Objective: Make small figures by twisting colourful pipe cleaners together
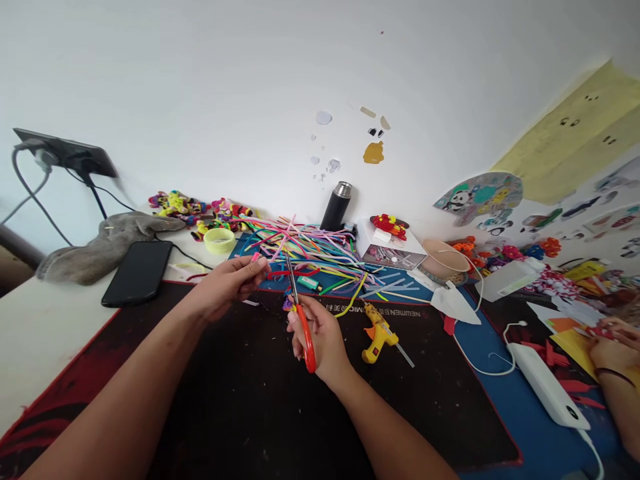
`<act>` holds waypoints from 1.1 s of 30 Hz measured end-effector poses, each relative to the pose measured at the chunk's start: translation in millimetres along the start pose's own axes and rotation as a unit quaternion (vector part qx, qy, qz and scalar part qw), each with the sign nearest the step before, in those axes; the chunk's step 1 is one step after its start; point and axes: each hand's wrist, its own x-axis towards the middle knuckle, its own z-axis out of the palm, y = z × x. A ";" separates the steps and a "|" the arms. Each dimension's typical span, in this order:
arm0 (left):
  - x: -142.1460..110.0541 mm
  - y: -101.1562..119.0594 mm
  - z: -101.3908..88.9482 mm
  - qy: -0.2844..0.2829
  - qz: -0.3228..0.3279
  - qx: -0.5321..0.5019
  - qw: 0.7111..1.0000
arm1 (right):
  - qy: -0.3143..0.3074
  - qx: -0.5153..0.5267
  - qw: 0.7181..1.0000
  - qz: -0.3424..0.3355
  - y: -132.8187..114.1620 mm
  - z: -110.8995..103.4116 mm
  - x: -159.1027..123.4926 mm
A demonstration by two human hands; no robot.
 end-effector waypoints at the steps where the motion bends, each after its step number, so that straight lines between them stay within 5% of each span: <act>1: 0.1 0.3 0.1 0.005 0.000 -0.003 1.000 | -0.001 0.002 1.000 -0.001 -0.1 0.1 0.1; 33: 0.8 -8.8 13.1 0.009 0.002 0.035 0.999 | -0.002 0.027 1.000 0.008 8.5 -3.3 0.5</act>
